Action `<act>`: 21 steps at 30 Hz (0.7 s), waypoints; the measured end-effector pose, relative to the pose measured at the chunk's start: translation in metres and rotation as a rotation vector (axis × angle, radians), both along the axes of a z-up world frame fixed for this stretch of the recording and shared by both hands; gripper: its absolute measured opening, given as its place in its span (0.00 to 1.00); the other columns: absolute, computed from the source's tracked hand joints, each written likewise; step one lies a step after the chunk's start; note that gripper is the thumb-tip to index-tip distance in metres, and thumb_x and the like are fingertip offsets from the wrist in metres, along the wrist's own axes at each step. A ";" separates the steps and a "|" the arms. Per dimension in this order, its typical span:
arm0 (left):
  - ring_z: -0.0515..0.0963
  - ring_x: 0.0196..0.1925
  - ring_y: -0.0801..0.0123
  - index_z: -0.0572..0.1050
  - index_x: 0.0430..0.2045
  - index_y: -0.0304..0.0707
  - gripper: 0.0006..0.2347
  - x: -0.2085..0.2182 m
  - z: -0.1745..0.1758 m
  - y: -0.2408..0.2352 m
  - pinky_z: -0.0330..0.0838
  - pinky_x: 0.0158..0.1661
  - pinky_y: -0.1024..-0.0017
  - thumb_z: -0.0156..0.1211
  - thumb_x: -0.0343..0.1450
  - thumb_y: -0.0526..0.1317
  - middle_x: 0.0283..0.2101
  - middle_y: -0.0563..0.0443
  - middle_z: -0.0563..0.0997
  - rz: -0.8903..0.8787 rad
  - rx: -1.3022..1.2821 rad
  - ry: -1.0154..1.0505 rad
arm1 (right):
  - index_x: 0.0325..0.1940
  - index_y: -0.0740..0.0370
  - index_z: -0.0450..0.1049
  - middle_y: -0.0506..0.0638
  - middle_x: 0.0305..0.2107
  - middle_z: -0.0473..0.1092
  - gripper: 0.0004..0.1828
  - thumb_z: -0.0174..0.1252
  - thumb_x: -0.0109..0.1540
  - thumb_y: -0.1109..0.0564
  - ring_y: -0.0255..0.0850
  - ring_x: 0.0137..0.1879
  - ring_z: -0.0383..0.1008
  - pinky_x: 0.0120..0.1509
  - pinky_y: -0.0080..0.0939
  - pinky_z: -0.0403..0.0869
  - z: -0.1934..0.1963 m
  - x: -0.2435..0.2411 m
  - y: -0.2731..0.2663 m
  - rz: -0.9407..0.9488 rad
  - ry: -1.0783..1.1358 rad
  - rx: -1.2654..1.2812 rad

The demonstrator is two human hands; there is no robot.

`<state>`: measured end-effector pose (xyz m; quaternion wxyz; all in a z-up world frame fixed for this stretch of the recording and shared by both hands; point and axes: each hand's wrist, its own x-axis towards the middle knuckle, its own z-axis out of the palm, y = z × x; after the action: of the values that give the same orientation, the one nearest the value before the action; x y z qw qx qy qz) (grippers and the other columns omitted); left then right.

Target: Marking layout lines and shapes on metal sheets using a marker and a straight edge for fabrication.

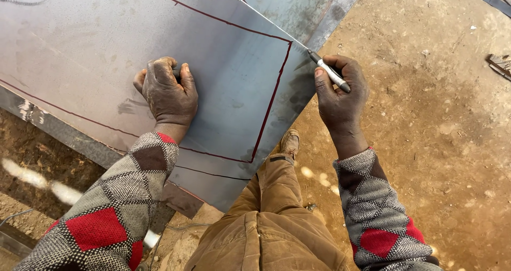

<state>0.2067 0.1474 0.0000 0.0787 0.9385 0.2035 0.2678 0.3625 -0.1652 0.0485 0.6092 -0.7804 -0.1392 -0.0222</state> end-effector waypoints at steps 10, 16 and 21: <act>0.79 0.32 0.59 0.70 0.40 0.44 0.08 0.000 0.004 -0.002 0.62 0.53 0.61 0.61 0.76 0.44 0.32 0.52 0.72 -0.005 0.012 0.013 | 0.50 0.63 0.78 0.57 0.35 0.76 0.08 0.66 0.67 0.64 0.33 0.32 0.71 0.34 0.30 0.74 -0.004 0.001 -0.002 0.000 0.007 -0.018; 0.79 0.33 0.60 0.70 0.41 0.45 0.08 -0.001 0.000 0.001 0.62 0.53 0.61 0.62 0.75 0.44 0.33 0.52 0.72 -0.012 0.025 0.004 | 0.50 0.64 0.78 0.57 0.36 0.76 0.08 0.66 0.67 0.65 0.33 0.33 0.71 0.35 0.30 0.74 -0.004 0.001 0.001 -0.004 0.002 -0.001; 0.80 0.34 0.57 0.70 0.41 0.44 0.08 -0.001 0.003 -0.001 0.61 0.53 0.61 0.61 0.76 0.44 0.34 0.51 0.74 -0.014 0.016 0.010 | 0.50 0.64 0.78 0.57 0.35 0.76 0.08 0.67 0.67 0.65 0.33 0.33 0.72 0.35 0.31 0.74 -0.003 0.000 0.001 0.003 0.001 0.000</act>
<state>0.2060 0.1465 0.0031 0.0719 0.9418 0.1952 0.2641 0.3628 -0.1642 0.0455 0.6091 -0.7803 -0.1401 -0.0206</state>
